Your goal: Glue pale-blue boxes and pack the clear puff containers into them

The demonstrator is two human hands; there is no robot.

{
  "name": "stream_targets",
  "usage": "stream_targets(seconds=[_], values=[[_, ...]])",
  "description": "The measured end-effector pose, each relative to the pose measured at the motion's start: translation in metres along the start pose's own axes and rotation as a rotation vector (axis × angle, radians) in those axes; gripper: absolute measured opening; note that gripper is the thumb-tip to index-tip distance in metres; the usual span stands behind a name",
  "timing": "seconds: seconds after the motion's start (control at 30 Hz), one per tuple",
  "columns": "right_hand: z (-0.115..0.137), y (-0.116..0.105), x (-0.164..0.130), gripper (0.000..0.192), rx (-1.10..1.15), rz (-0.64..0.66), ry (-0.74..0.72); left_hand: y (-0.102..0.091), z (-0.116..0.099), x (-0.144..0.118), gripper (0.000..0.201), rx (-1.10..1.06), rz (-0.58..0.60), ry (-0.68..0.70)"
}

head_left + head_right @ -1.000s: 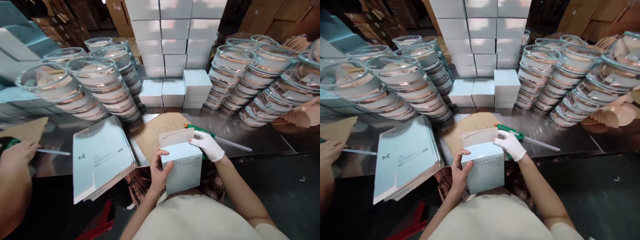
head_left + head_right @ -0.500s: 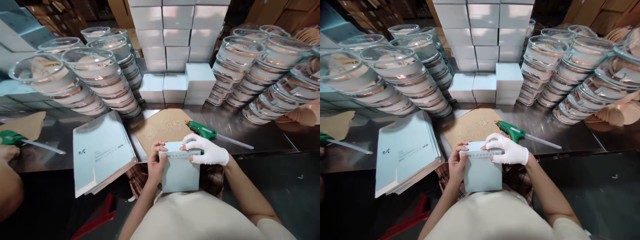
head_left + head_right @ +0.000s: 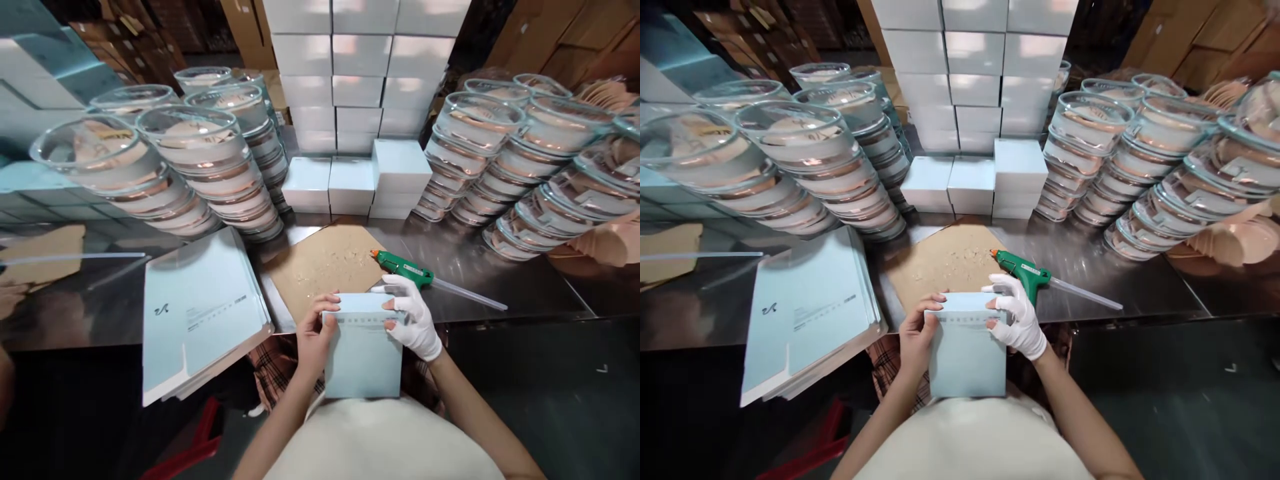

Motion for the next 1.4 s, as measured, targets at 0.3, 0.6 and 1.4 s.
stream_targets(seconds=[0.3,0.6,1.4], values=[[0.009,0.007,-0.016,0.1,-0.415,0.046,-0.077,-0.038,-0.009,0.021,0.048,-0.016,-0.546,-0.031],[0.013,0.013,0.078,0.045,-0.917,0.169,-0.562,-0.027,-0.023,0.062,0.113,-0.182,-0.393,-0.076],[-0.034,0.026,0.225,0.057,-1.097,0.026,-0.13,-0.237,-0.175,0.05,0.041,1.188,-0.745,-0.413]])
Point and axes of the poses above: each hand's wrist, its own x-axis towards the middle knuckle, its own y-axis out of the palm, z = x × y, the point moved 5 cm from there along x, towards the middle knuckle, and after that the axes turned 9 degrees about -x, right-handed, at the moved point
